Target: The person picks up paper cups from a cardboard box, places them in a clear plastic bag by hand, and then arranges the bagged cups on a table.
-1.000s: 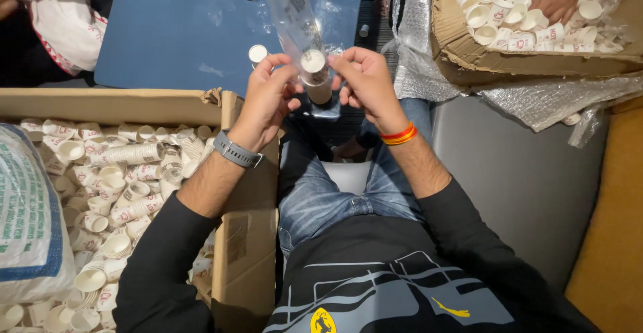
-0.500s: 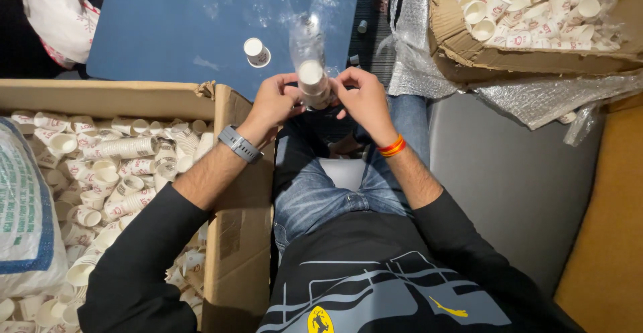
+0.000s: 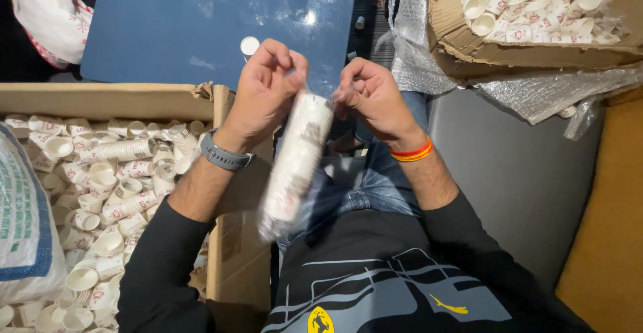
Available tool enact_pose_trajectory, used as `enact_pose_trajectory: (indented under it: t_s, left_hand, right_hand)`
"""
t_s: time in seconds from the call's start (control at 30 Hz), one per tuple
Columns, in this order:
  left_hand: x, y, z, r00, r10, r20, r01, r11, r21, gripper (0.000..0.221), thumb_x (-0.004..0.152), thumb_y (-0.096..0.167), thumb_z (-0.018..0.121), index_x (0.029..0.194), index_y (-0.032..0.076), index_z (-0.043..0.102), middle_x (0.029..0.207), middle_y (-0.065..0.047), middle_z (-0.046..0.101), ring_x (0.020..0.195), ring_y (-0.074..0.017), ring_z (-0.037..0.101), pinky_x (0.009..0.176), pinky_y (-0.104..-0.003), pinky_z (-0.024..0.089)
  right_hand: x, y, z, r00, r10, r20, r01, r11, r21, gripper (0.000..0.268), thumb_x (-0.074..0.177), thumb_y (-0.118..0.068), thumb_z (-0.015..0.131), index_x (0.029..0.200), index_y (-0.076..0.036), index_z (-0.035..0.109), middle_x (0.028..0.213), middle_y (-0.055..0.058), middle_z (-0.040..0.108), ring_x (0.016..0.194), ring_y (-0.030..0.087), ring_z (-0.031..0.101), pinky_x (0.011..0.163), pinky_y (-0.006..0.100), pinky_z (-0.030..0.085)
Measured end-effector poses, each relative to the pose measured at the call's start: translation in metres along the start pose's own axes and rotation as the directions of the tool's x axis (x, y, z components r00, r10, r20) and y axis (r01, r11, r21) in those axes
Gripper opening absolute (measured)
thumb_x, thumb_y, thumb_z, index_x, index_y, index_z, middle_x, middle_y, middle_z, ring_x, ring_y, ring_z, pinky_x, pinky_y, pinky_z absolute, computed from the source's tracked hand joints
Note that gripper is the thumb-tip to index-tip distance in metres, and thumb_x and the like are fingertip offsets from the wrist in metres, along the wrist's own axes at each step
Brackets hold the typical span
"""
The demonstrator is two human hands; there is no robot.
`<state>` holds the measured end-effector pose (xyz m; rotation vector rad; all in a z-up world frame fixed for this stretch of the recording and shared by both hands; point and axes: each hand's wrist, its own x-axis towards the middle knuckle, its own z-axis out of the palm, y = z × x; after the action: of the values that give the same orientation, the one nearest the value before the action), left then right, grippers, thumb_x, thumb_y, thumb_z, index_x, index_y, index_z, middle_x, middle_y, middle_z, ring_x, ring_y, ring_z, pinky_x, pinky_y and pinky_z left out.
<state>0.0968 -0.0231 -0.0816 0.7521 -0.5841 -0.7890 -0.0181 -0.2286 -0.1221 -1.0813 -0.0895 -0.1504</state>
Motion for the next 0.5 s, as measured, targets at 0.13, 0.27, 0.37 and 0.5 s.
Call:
enact_pose_trajectory:
  t_s: [0.13,0.27,0.37,0.5]
  left_hand:
    - [-0.005,0.001,0.005,0.967,-0.154,0.203,0.175,0.98,-0.093,0.024,0.103,-0.001,0.065,0.111,0.009,0.044,0.107,-0.006,0.058,0.1,-0.0139,0.065,0.09,-0.029,0.059]
    - [0.0,0.001,0.004,0.991,-0.077,0.109,0.069,0.995,0.073,0.025,0.103,-0.002,0.066,0.105,0.009,0.043,0.111,-0.008,0.06,0.099,-0.0142,0.064,0.088,-0.028,0.057]
    - [0.0,-0.01,0.001,0.995,0.1,0.024,-0.102,0.934,0.343,0.026,0.104,-0.002,0.067,0.1,0.008,0.043,0.111,-0.009,0.062,0.098,-0.0139,0.064,0.089,-0.028,0.057]
    - [-0.001,-0.014,0.009,0.962,0.269,0.04,-0.248,0.811,0.529,0.029,0.105,-0.004,0.069,0.096,0.007,0.044,0.11,-0.009,0.062,0.102,-0.012,0.062,0.097,-0.028,0.058]
  right_hand:
    - [-0.001,-0.011,0.018,0.979,0.073,0.192,-0.103,0.983,0.154,0.022,0.099,-0.014,0.076,0.107,-0.006,0.056,0.091,0.006,0.072,0.08,0.011,0.069,0.071,0.023,0.055]
    - [-0.002,-0.015,0.041,0.988,-0.154,-0.008,0.149,0.965,-0.217,0.016,0.099,0.0,0.075,0.106,-0.002,0.061,0.105,0.004,0.069,0.095,0.008,0.067,0.083,0.022,0.056]
    - [-0.006,-0.008,0.041,0.932,-0.342,-0.118,0.261,0.862,-0.435,0.015,0.098,0.008,0.076,0.104,0.0,0.065,0.106,0.004,0.068,0.095,0.008,0.066,0.085,0.023,0.056]
    - [-0.003,-0.001,0.034,0.973,-0.176,-0.147,0.11,0.921,-0.374,0.016,0.092,0.01,0.077,0.099,0.0,0.066,0.094,0.003,0.071,0.087,0.008,0.069,0.08,0.022,0.058]
